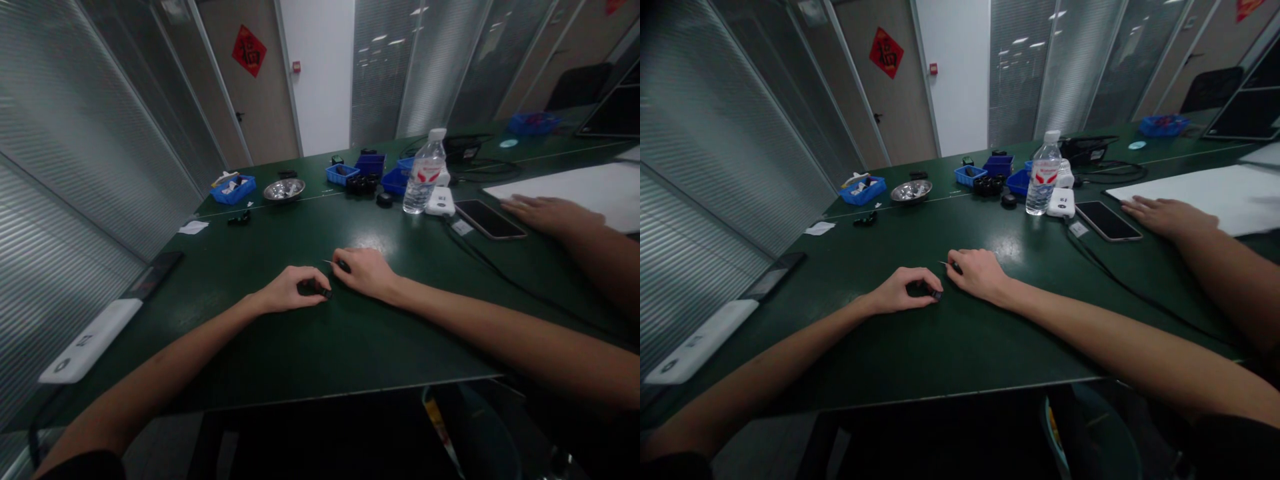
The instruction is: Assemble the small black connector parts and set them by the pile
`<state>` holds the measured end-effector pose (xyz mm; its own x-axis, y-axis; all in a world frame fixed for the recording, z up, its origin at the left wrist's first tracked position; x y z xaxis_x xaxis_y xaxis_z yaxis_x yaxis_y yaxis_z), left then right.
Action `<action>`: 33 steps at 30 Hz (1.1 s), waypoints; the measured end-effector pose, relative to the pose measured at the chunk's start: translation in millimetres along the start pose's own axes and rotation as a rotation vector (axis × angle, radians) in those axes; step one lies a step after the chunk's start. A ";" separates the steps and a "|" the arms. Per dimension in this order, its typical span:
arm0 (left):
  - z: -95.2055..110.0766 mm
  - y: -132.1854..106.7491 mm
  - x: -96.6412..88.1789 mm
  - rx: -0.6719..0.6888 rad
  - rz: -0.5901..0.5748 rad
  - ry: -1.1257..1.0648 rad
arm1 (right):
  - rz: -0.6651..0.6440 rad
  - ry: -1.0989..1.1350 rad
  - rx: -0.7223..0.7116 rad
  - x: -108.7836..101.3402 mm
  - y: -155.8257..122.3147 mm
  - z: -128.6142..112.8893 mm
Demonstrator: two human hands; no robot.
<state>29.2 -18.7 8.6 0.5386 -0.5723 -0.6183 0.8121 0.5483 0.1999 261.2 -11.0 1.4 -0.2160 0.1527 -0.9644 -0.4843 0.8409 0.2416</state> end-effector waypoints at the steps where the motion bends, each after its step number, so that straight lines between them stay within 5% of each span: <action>1: 0.2 0.1 0.0 0.010 -0.001 -0.007 | 0.003 -0.001 -0.001 -0.5 0.0 -0.3; 13: -1.3 0.7 2.0 0.092 0.007 0.064 | 0.003 -0.024 -0.004 -0.3 -0.5 -0.3; 33: 2.0 -0.2 0.8 0.028 0.056 0.021 | 0.022 -0.008 -0.012 0.9 -1.3 1.1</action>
Point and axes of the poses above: each hand's wrist, its own y-axis towards the middle knuckle, its own x-axis out of the palm, z = x × y, the point moved 1 cm from there along y, towards the middle knuckle, and after that the axes turned 6 degrees about -y, right-handed, at the moved point
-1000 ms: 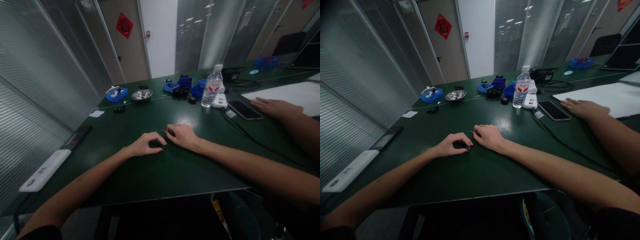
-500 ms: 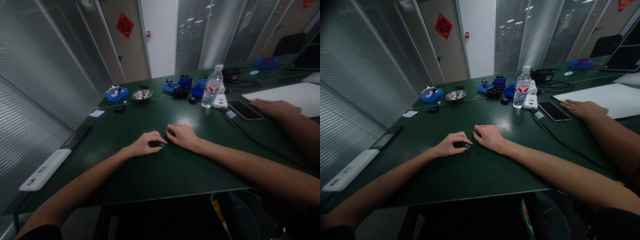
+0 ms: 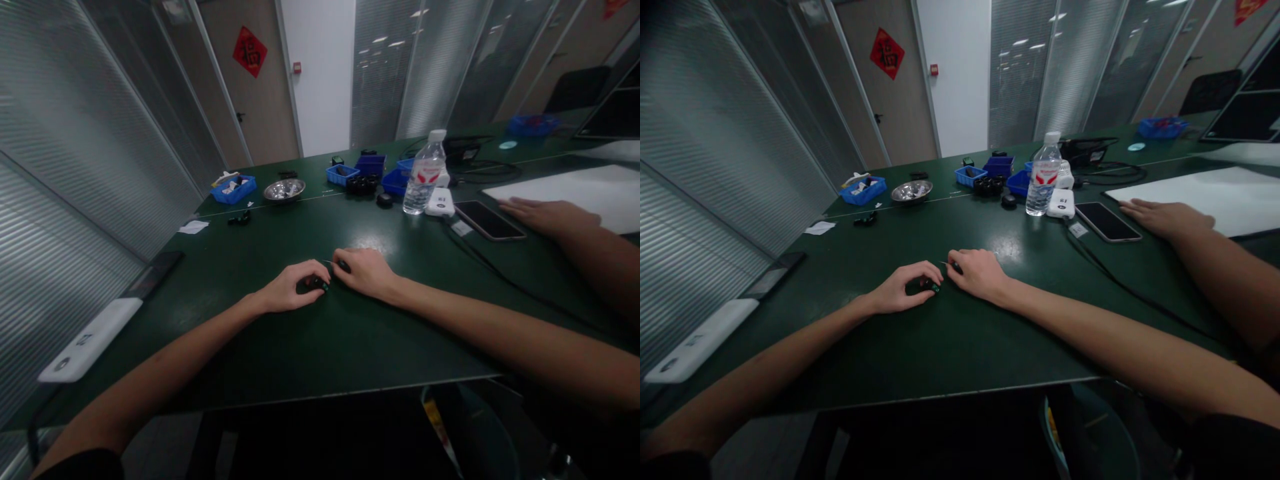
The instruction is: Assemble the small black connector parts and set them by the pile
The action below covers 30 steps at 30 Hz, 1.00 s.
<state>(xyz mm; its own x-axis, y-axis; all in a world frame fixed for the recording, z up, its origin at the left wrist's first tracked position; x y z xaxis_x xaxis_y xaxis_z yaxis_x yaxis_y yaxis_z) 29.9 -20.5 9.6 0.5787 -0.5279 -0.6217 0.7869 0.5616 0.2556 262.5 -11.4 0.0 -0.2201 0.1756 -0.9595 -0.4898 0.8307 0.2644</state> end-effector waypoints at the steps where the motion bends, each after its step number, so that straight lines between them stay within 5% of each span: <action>1: -0.6 -0.4 -0.1 -0.008 0.000 0.005 | 0.000 0.002 -0.002 -0.4 -0.1 0.0; 9: -4.2 0.8 1.3 0.083 -0.045 0.072 | -0.006 0.000 0.000 -1.0 1.1 -0.4; 30: 0.3 1.5 1.5 0.051 -0.087 0.104 | -0.019 0.030 0.002 -4.2 1.1 -1.2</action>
Point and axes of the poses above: each hand's wrist, its own y-axis towards the middle knuckle, its own x-axis out of the palm, z = x × y, the point moved 1 cm from there along y, towards the middle knuckle, and after that the axes turned 6 degrees about -y, right-handed, at the moved point
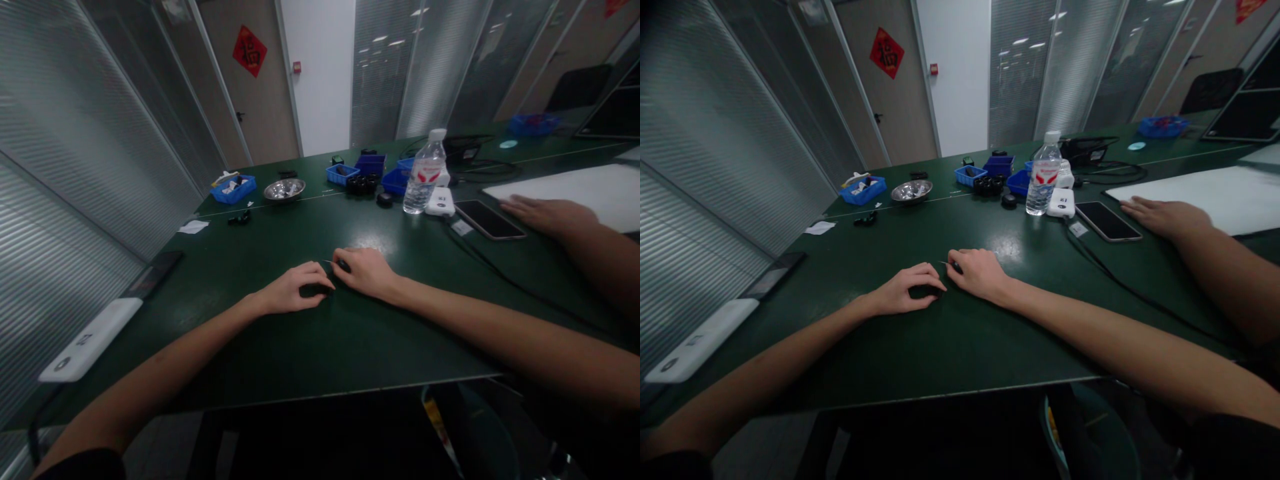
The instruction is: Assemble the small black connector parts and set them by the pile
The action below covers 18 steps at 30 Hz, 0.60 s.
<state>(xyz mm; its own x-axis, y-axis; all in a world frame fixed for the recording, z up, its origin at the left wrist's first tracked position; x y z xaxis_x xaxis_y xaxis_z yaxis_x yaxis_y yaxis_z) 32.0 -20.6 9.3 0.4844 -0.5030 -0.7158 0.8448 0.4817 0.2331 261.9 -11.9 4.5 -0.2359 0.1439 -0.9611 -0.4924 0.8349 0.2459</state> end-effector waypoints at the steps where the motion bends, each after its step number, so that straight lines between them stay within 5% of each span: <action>1: -0.5 -0.4 0.2 0.001 0.004 0.006 | 0.000 -0.002 0.001 -0.1 -0.1 0.2; 18: -1.6 -0.5 0.9 -0.012 0.004 0.008 | 0.008 -0.021 0.002 3.2 0.4 1.1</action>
Point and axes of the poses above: each hand's wrist, its own y-axis towards the middle knuckle, its own x-axis out of the palm, z = x × y, the point moved 1 cm from there along y, towards the middle knuckle, and after that the axes turned 6 degrees about -y, right-handed, at the moved point
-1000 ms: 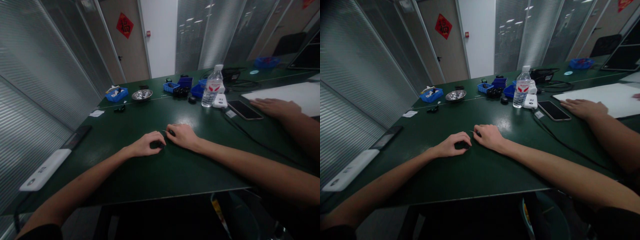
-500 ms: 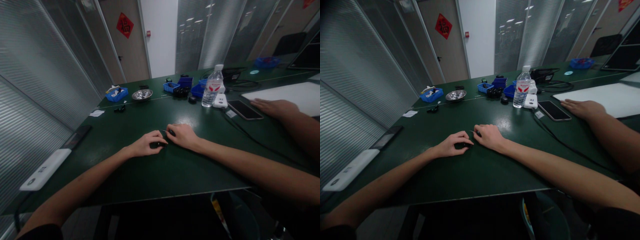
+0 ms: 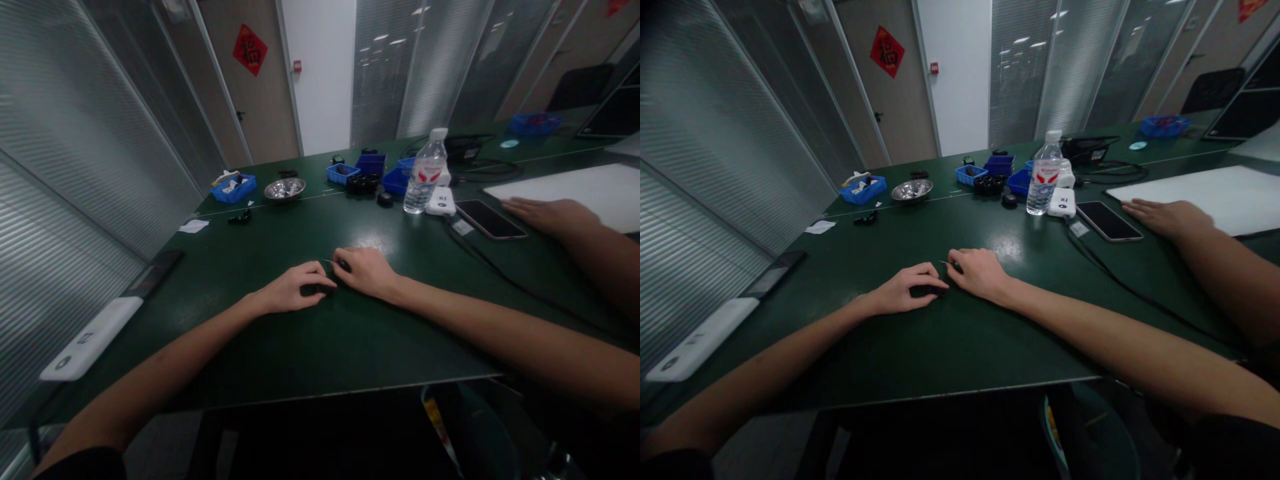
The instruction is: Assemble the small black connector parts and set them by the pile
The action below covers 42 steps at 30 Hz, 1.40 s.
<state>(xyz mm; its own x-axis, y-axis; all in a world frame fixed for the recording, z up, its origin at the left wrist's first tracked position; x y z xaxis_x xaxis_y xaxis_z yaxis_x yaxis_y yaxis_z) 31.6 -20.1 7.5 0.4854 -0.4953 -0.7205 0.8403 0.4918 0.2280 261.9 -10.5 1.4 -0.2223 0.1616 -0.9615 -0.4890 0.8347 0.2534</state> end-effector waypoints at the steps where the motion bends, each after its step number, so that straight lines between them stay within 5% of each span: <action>1: 0.9 0.2 -0.2 -0.003 -0.001 -0.002 | -0.001 0.001 -0.002 0.2 0.0 0.2; 14: -0.5 -1.6 0.2 -0.099 0.056 -0.054 | -0.023 0.002 0.004 0.1 0.2 0.0; 25: -18.1 2.2 -3.6 -0.302 0.329 0.208 | -0.002 0.002 -0.004 -1.5 -0.6 -1.4; 42: -25.2 -0.3 -3.3 -0.289 0.300 0.130 | -0.026 0.031 -0.109 -1.5 -1.1 -0.2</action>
<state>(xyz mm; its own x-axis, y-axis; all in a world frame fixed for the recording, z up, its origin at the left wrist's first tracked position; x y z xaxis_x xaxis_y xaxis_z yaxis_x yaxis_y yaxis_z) 23.7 -0.6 -6.7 0.6481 -0.2146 -0.7307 0.5553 0.7898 0.2605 262.6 -11.8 2.5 -0.2335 0.1228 -0.9646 -0.5837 0.7757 0.2400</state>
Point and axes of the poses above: each hand's wrist, its own y-axis towards the middle knuckle, its own x-axis out of the palm, z = x × y, the point moved 1 cm from there along y, towards the middle knuckle, and after that the axes turned 6 degrees about -y, right-handed, at the moved point
